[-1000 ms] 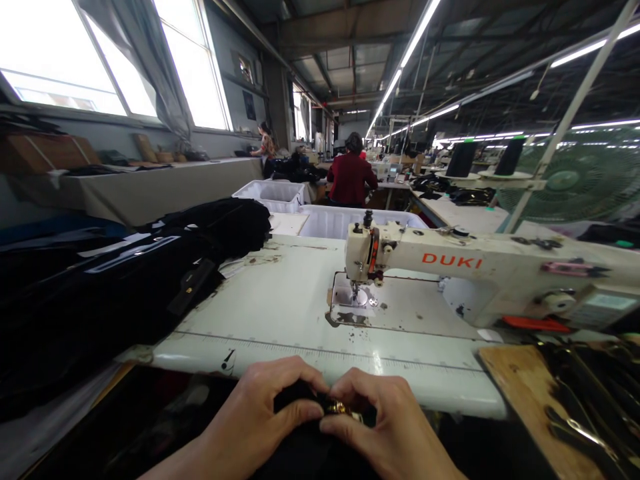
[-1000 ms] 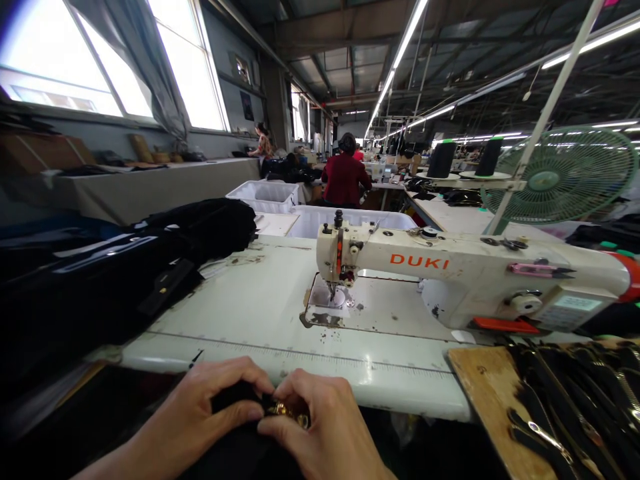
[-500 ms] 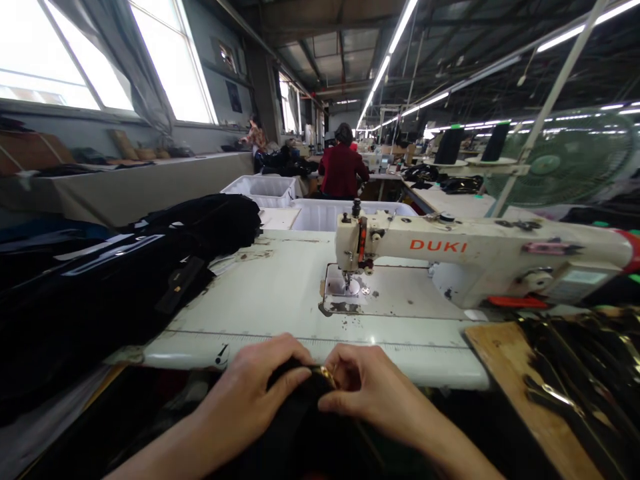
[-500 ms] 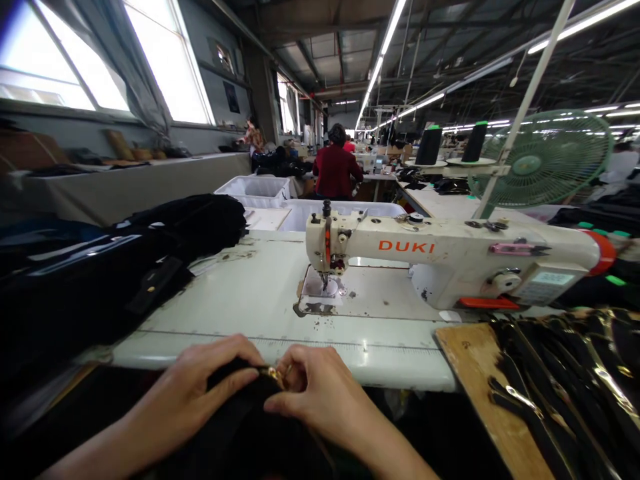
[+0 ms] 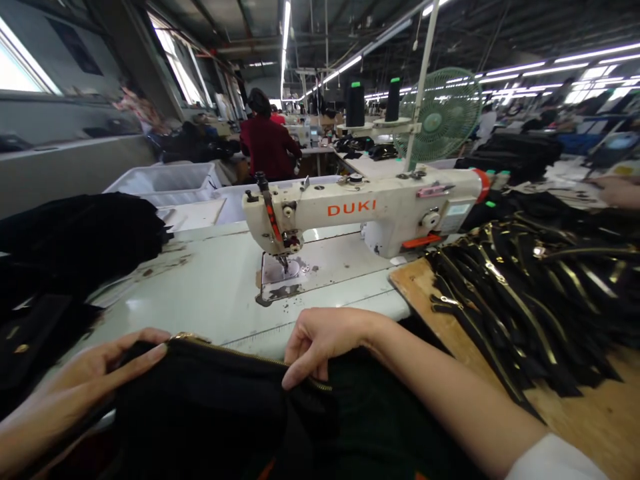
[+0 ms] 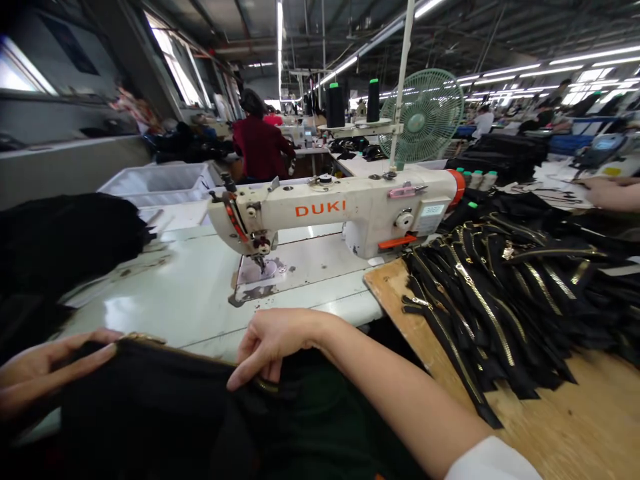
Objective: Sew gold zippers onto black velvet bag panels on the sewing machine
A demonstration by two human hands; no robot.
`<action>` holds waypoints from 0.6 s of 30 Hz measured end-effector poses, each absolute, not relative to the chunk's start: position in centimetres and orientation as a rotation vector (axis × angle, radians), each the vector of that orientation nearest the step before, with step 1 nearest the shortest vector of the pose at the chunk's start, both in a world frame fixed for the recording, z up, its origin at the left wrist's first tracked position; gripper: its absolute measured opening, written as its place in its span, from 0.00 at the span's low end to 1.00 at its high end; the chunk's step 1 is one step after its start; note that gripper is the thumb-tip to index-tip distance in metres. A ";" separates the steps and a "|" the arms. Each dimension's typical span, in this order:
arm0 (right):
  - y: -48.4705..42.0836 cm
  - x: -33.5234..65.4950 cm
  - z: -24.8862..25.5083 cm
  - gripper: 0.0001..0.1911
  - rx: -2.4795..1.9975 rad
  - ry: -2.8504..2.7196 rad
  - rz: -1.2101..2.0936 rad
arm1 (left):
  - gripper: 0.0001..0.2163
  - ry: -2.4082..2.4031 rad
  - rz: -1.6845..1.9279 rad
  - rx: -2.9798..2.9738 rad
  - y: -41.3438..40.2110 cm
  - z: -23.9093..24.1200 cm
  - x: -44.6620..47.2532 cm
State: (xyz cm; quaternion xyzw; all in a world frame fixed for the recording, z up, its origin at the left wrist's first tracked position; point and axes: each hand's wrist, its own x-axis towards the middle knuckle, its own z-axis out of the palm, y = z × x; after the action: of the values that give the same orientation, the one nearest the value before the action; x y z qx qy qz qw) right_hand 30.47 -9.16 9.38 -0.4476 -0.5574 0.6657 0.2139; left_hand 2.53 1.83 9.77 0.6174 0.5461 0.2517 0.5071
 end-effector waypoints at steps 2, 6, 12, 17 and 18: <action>-9.2 30.5 9.2 0.08 -1.180 -1.517 1.881 | 0.15 1.251 0.543 1.455 2.6 9.8 1.8; -9.3 30.7 8.8 0.20 -1.156 -1.512 1.927 | 0.17 1.216 0.459 1.366 4.3 9.4 1.1; -9.1 30.9 8.6 0.27 -1.089 -1.514 1.972 | 0.29 1.407 0.315 1.173 7.0 7.8 0.6; -8.5 31.5 7.1 0.23 -1.010 -1.515 1.973 | 0.21 1.159 0.285 1.437 6.5 7.3 0.3; -8.4 31.3 6.6 0.21 -1.030 -1.519 1.950 | 0.20 1.123 0.291 1.498 6.3 7.6 0.3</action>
State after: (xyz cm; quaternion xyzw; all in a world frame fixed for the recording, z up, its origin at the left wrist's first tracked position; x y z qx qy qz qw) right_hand 31.33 -8.42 6.65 -0.3743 -0.5521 0.7088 0.2296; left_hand 0.32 6.27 7.58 0.6420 0.4811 0.1246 0.5838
